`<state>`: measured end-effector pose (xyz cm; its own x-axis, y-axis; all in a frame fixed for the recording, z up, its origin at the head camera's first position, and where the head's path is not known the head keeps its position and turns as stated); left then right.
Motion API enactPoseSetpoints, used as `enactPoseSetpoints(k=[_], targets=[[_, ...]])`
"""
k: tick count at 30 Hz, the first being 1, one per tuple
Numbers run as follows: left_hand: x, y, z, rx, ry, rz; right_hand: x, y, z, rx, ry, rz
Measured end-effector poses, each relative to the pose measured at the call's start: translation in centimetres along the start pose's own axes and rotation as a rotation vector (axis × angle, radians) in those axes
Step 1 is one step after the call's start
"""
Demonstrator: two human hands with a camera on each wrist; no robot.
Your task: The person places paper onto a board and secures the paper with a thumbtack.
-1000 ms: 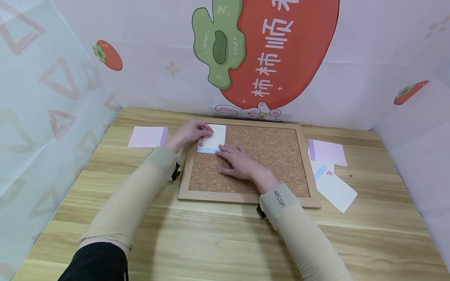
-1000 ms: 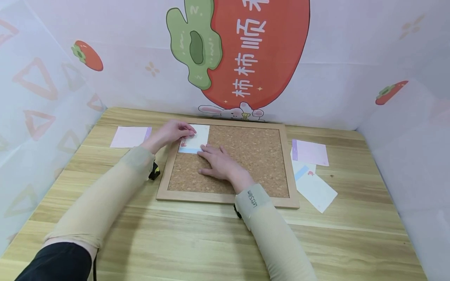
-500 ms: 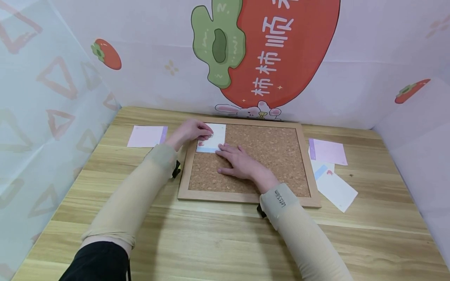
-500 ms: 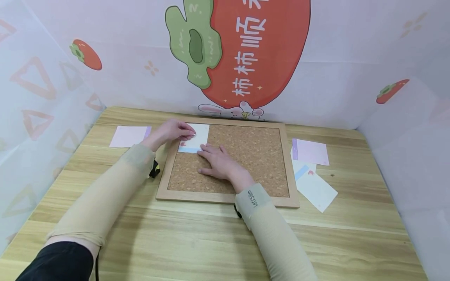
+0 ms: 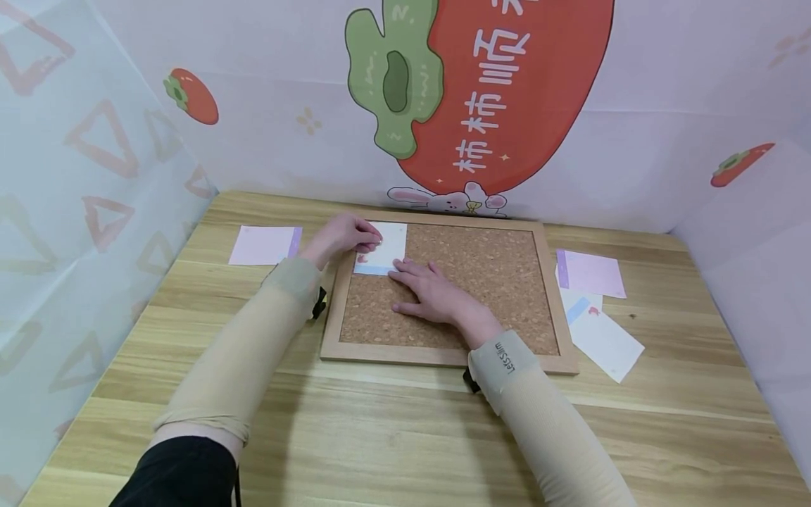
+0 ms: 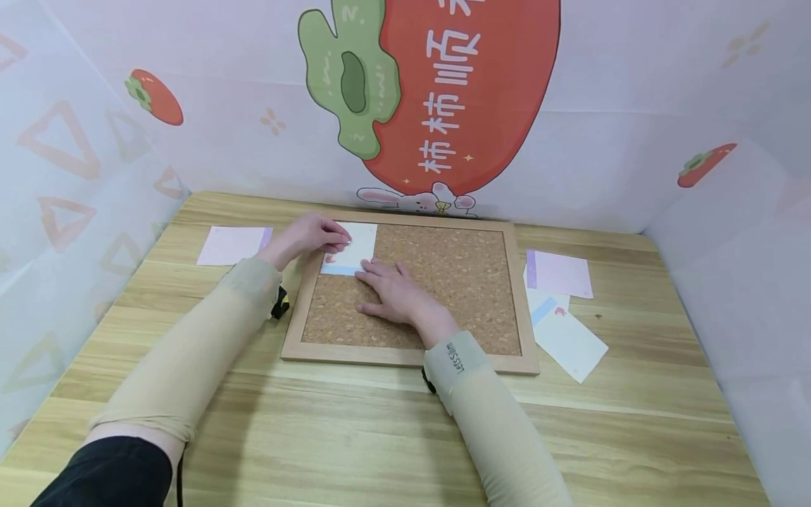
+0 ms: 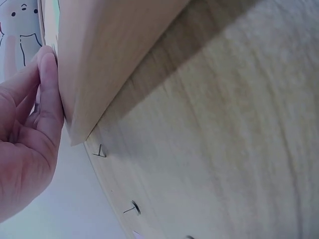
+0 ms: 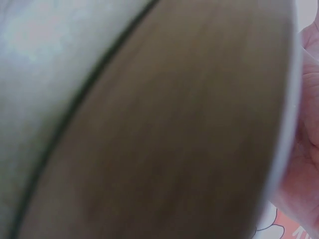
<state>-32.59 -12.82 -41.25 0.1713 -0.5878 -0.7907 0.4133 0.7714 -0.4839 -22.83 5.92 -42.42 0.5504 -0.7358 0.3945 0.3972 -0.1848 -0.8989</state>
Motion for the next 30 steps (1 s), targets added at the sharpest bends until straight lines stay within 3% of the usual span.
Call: enactPoseSetpoints(k=[9, 19, 30], targets=[[-0.07, 0.11, 0.00, -0.010, -0.031, 0.008, -0.04, 0.05, -0.02, 0.005, -0.003, 0.005], [-0.24, 0.07, 0.00, -0.024, -0.015, -0.081, -0.09, 0.07, 0.04, 0.003, -0.005, 0.002], [-0.37, 0.03, -0.16, -0.031, -0.032, -0.101, -0.08, 0.07, 0.04, 0.000, 0.002, -0.008]])
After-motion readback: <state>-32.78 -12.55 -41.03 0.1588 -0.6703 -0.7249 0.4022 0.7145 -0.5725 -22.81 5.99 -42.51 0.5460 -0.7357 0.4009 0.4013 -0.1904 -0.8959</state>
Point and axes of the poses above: each hand's wrist, its own z-axis away from the middle knuckle, its own y-axis out of the palm, x = y × z, the point moved 4 cm from there along -z, towards the middle knuckle, and after that the axes turned 1 degree about z, right-handed, at the moved point
